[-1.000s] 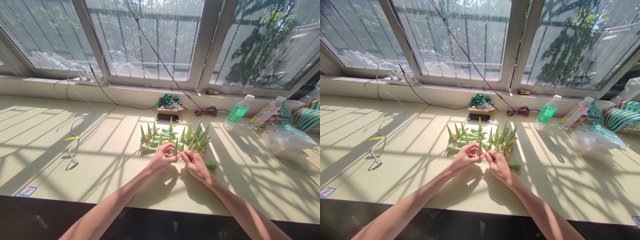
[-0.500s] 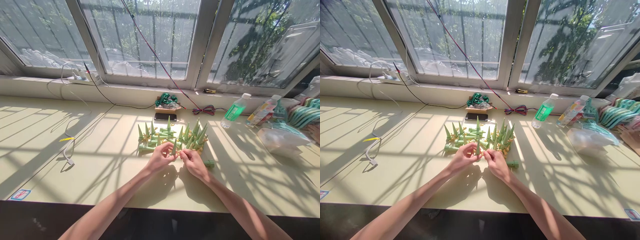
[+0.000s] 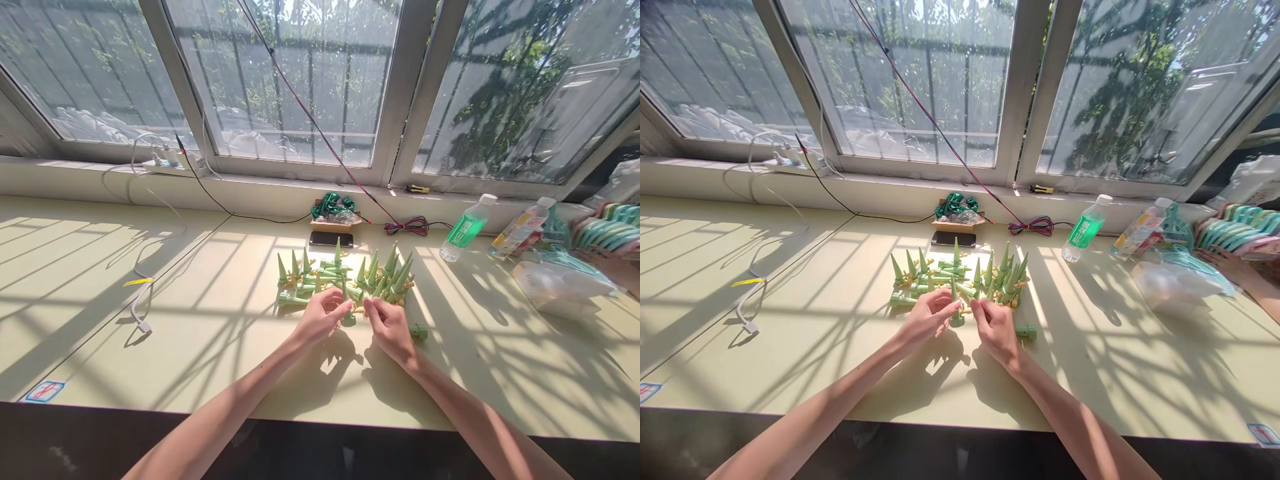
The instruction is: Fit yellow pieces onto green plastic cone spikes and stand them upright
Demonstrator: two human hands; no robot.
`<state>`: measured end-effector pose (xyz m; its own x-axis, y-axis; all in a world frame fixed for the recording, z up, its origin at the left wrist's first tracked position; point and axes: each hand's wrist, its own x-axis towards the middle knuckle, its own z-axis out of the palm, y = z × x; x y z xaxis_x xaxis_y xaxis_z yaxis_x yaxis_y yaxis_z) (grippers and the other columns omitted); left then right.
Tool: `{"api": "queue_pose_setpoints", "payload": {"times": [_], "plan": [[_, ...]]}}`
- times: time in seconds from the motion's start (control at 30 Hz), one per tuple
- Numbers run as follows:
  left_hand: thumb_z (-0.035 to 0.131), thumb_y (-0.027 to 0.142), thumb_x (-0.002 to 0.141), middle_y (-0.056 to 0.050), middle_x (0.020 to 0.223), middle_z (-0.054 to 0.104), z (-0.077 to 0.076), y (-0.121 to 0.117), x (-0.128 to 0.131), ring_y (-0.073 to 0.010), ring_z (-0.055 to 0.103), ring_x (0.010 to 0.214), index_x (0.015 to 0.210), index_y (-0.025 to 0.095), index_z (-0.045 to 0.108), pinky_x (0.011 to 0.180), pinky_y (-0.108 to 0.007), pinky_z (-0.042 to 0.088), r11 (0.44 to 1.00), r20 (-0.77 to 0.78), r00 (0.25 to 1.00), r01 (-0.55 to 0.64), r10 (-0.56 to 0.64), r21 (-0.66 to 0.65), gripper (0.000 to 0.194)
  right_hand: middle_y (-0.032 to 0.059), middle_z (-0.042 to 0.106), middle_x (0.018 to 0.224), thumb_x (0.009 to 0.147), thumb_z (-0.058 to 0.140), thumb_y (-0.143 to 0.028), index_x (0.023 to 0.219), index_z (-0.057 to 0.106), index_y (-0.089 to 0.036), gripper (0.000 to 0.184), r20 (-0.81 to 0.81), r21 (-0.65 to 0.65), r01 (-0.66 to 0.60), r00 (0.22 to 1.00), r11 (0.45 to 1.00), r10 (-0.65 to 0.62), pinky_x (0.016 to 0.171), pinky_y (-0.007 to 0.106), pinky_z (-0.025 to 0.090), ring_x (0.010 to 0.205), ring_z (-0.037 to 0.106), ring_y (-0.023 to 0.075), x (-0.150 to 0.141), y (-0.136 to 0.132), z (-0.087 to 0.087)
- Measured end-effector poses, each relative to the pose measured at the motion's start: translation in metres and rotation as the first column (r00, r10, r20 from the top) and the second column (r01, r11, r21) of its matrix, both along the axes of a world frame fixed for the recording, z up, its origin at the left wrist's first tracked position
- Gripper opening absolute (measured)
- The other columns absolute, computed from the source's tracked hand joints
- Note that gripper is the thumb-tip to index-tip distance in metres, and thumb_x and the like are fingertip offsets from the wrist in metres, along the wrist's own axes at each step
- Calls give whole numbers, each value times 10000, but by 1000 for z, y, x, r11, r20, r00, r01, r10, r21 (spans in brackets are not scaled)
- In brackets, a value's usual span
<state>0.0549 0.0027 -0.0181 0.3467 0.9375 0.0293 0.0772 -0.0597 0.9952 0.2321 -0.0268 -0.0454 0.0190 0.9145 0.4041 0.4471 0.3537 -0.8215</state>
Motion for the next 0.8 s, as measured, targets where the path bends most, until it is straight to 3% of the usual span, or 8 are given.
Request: {"api": "queue_pose_setpoints", "payload": {"times": [0.17,0.3,0.47,0.57,0.8], "plan": [[726,539,818,3,708,591,-4,2,0,-78,495,463,794,170,576,373,-195,379,1000,-13,1000,14,-14,-4,398,-48,338,489,1006,421,-525,647,510,-198,493,-14,31,79,997,996,-78,477,266,268,458,323,108,0,1,2],[711,523,829,-14,759,618,-7,3,0,-88,516,476,846,173,594,359,-192,380,1000,-44,999,8,-8,-12,370,-43,354,488,1010,415,-506,658,523,-197,481,-14,53,65,998,996,-65,478,267,277,455,338,111,0,0,3],[691,454,844,-36,823,633,-10,2,2,-134,603,663,832,166,618,515,-215,492,979,-100,994,-26,47,203,297,-41,350,502,1010,409,-513,638,481,-205,488,20,82,15,1000,996,-17,491,269,275,467,329,108,0,-1,5],[659,383,857,-26,818,612,-13,2,2,-125,567,669,815,167,613,538,-210,478,949,-184,982,26,33,313,225,-37,344,513,1007,400,-525,607,425,-211,509,45,99,-3,999,995,-2,495,271,270,479,327,107,0,0,3],[638,373,873,2,759,538,-22,2,0,-98,481,604,749,170,560,505,-195,434,929,-276,961,120,-19,350,250,-36,330,507,1008,390,-511,591,385,-227,504,61,104,-20,998,994,14,493,289,260,475,315,114,-1,2,0]]}}
